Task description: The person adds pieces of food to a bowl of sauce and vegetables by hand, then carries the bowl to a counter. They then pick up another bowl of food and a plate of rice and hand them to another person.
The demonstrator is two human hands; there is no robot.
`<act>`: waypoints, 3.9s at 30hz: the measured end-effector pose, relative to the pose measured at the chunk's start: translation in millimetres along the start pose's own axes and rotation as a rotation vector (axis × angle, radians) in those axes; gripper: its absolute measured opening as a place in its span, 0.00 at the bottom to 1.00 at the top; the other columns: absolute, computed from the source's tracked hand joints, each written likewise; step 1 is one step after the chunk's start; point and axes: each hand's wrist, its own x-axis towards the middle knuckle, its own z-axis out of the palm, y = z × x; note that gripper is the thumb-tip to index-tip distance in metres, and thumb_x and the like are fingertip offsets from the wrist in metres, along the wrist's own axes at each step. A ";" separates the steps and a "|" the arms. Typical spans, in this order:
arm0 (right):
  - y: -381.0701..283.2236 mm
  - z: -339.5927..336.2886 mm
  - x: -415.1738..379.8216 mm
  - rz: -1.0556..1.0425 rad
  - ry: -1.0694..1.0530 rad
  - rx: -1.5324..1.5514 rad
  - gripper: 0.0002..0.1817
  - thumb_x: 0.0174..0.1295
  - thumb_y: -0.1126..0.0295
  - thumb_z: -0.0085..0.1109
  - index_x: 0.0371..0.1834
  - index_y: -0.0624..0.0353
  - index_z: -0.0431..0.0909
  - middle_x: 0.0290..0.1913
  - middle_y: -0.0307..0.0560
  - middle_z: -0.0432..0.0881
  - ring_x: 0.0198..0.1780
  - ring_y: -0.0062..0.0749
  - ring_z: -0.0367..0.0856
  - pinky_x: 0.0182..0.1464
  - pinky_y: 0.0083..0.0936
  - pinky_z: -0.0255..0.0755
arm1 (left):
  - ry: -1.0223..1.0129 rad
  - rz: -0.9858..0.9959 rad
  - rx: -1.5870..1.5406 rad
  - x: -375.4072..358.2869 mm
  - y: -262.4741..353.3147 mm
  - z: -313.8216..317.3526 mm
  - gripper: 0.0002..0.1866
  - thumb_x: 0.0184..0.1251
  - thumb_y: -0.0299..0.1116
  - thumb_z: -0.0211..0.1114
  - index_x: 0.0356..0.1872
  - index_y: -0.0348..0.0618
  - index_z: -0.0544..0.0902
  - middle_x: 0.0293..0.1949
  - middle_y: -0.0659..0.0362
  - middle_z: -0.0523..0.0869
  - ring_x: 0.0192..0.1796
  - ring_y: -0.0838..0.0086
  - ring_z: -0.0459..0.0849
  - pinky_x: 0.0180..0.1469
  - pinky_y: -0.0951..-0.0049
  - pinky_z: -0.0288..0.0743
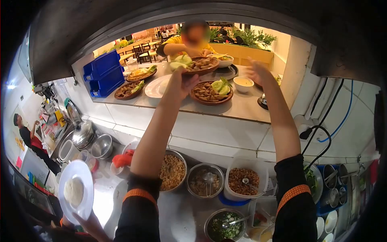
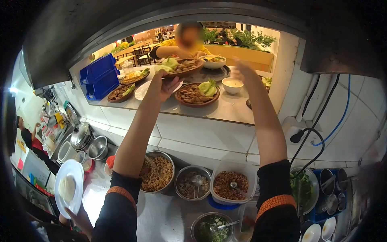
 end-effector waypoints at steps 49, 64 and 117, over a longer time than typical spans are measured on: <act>17.9 148.0 77.0 0.356 0.308 0.165 0.18 0.63 0.73 0.42 0.57 0.62 0.64 0.51 0.49 0.70 0.53 0.39 0.72 0.49 0.40 0.71 | 0.198 1.168 1.441 -31.5 -87.3 -86.9 0.05 0.56 0.27 0.53 0.32 0.36 0.73 0.30 0.48 0.78 0.39 0.53 0.75 0.45 0.56 0.68; -127.0 172.2 -182.6 -0.406 -0.969 -0.627 0.22 0.63 0.60 0.52 0.57 0.59 0.69 0.54 0.38 0.73 0.55 0.25 0.71 0.56 0.26 0.65 | 0.084 1.043 1.356 -73.7 -81.0 -81.8 0.15 0.59 0.28 0.53 0.47 0.37 0.72 0.40 0.44 0.79 0.44 0.47 0.76 0.48 0.55 0.68; -152.3 467.2 -1371.6 -0.913 -3.067 -0.331 0.21 0.58 0.65 0.54 0.56 0.56 0.70 0.46 0.57 0.80 0.47 0.48 0.79 0.50 0.33 0.71 | 2.557 1.668 -0.578 -1599.3 -338.8 116.6 0.26 0.61 0.27 0.57 0.59 0.37 0.58 0.51 0.46 0.75 0.49 0.58 0.80 0.47 0.65 0.77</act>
